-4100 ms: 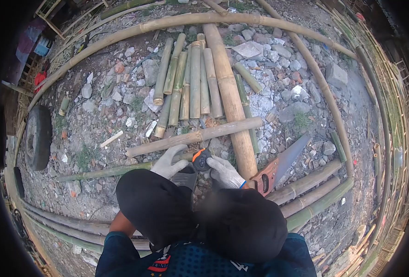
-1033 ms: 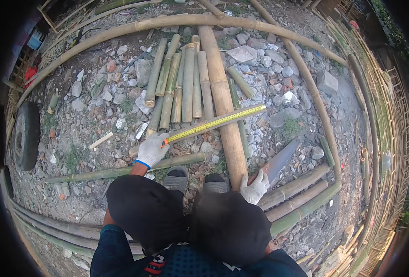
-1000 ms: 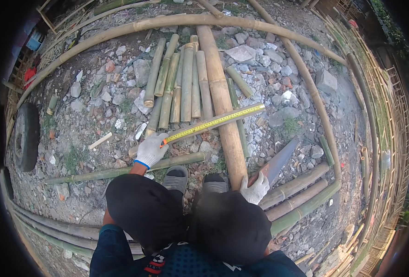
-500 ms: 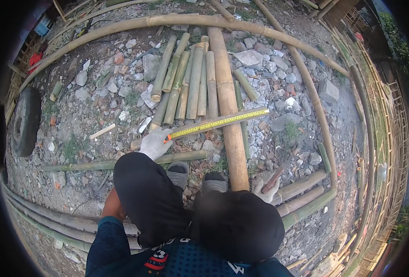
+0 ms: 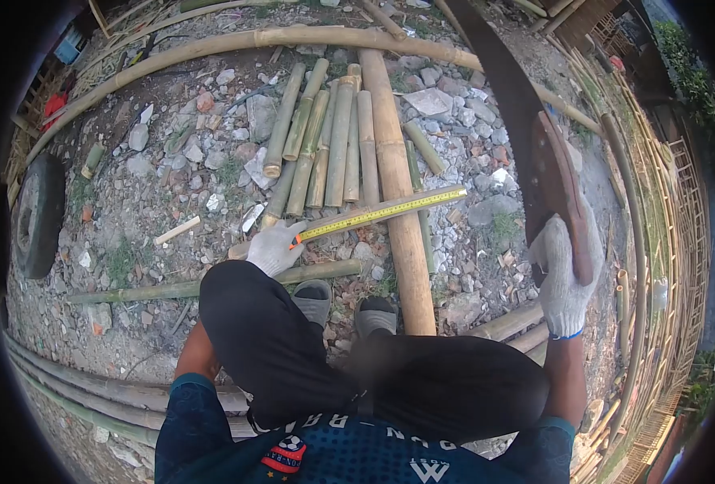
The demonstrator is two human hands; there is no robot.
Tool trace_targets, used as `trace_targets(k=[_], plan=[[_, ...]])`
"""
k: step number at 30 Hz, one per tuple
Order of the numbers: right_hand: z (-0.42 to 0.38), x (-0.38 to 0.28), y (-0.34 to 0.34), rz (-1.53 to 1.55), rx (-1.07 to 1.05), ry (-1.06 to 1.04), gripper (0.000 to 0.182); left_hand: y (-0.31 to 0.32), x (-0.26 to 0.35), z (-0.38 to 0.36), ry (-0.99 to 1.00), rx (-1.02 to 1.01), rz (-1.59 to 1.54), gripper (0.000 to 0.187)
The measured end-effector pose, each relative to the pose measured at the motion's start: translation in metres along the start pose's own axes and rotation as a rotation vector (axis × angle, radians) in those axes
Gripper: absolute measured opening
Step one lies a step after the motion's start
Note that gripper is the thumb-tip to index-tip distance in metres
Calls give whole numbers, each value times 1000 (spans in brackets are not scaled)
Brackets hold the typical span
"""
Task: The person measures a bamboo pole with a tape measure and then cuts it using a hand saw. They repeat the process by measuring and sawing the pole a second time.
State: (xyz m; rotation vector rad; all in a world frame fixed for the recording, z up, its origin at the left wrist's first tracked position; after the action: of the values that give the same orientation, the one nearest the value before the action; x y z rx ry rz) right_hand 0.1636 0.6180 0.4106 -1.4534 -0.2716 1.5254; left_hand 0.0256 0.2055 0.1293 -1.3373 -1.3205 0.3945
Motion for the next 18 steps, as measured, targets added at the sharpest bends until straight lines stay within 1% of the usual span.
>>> trace_targets(k=[1, 2, 3, 5, 6, 8, 10, 12, 13, 16, 18], plan=[[7, -17, -3, 40, -103, 21, 52, -2, 3, -1, 5, -5, 4, 56], [7, -49, 2, 99, -214, 100, 51, -5, 5, 0, 10, -10, 10, 57], [-1, -65, 12, 125, -316, 190, 50, -7, 6, 0, 34, -21, 9, 59], [-17, -99, 32, 150, -519, 375, 48, 0, 5, 1, 14, -29, 11, 57], [-32, -107, 49, 116, -564, 391, 47, 1, 7, 3, 12, -30, 14, 56], [-77, -87, 91, 83, -486, 160, 48, -6, 14, 1, 7, -48, 22, 60], [-124, -72, 132, 27, -377, -6, 51, -5, 17, 1, -3, -67, 38, 62], [-157, -68, 162, 26, -336, 22, 52, 5, 14, 5, 18, -51, 35, 63], [-164, -74, 167, 17, -363, 36, 53, 6, 12, 8, 35, -44, 45, 64], [-173, -79, 167, 3, -411, 38, 55, 2, 14, 12, 33, -120, 74, 67], [-181, -82, 170, 1, -448, 122, 51, -4, 20, 15, 23, -151, 80, 68]])
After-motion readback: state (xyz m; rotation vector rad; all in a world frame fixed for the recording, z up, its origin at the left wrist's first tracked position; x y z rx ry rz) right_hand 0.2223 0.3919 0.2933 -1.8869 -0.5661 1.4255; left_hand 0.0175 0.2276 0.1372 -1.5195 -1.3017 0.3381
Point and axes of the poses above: each hand's wrist, its own z-axis towards the middle knuckle, its own y-axis out of the palm, x = y × z, the point moved 2 cm from there along z, towards the middle knuckle, and after that the axes turned 9 degrees about -z, right-handed, at the moved point
